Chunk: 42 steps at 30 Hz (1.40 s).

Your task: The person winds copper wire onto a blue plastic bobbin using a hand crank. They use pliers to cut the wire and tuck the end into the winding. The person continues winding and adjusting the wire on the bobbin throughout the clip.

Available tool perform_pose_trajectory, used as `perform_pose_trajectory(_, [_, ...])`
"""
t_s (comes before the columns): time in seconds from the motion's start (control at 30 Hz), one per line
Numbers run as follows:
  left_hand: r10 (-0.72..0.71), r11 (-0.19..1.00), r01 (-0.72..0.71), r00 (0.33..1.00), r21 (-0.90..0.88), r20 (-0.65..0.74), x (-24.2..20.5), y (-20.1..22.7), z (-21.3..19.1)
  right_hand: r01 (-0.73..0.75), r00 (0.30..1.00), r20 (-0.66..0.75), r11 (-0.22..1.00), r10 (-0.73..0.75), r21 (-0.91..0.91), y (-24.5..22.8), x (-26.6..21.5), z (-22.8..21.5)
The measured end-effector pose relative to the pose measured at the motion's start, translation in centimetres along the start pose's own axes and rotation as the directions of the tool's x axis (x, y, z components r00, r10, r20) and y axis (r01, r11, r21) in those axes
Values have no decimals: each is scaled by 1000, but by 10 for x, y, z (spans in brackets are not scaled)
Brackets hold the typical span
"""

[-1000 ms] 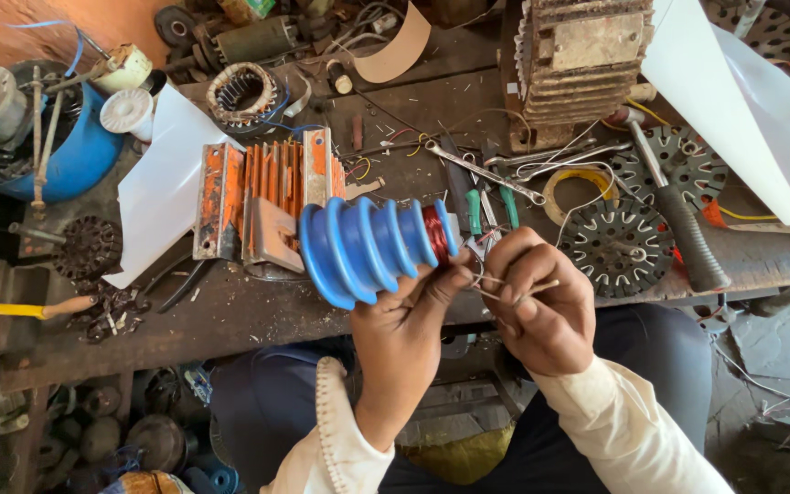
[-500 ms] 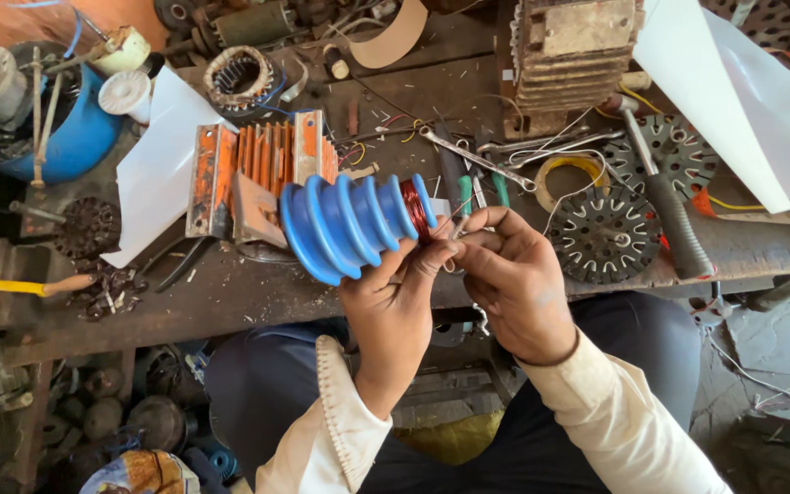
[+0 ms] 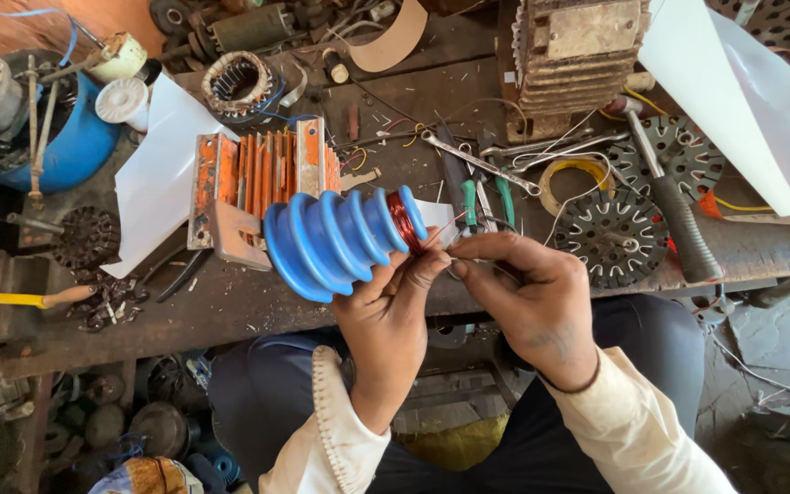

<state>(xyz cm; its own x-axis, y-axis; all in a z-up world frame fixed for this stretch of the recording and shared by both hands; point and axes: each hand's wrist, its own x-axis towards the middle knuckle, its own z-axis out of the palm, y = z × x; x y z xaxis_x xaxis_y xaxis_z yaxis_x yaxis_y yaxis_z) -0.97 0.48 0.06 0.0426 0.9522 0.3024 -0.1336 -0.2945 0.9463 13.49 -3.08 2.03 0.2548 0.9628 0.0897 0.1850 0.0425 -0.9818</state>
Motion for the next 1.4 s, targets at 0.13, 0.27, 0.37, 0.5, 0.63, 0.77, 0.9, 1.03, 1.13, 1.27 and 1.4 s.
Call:
perform_pose_trajectory(0.13, [17, 1000, -17, 1000, -7, -18, 0, 0, 2, 232, 973, 0, 970, -233, 65, -4, -1, -2])
perform_pose_trajectory(0.27, [94, 986, -93, 996, 138, 2, 1, 2, 0, 19, 999, -32, 942, -9, 336, 4, -5, 1])
perform_pose_trajectory(0.37, [72, 997, -72, 997, 18, 8, 2, -1, 3, -58, 996, 89, 781, 3, 622, 17, -1, -5])
perform_pose_trajectory(0.5, [-59, 968, 66, 998, -240, 36, -4, -3, 8, -187, 964, 251, 441, -92, 878, 37, 7, -3])
perform_pose_trajectory(0.63, [-29, 974, 38, 999, -222, 40, -6, -10, 5, -241, 952, 286, 310, -108, 920, 39, 10, -2])
perform_pose_trajectory(0.77, [5, 970, 16, 996, -244, 86, -6, -15, 3, -230, 960, 272, 356, -72, 905, 30, 14, -7])
perform_pose_trajectory(0.9, [52, 998, -48, 993, -40, 102, -6, -6, 3, -225, 959, 280, 461, -54, 858, 21, 13, -19])
perform_pose_trajectory(1.03, [135, 990, -138, 983, 15, 124, 0, 7, 5, -161, 982, 191, 569, 7, 806, 15, 12, -20])
perform_pose_trajectory(1.13, [96, 995, -98, 987, 4, 129, 5, 16, 4, -74, 995, 100, 724, 7, 686, 10, 6, -15])
perform_pose_trajectory(1.27, [157, 987, -162, 967, 11, 200, 5, 22, 0, -10, 999, -16, 740, 28, 673, 5, 0, -6])
perform_pose_trajectory(1.4, [55, 998, -51, 993, -41, 107, -1, 6, 3, 72, 996, -90, 836, -27, 544, 4, -6, 8])
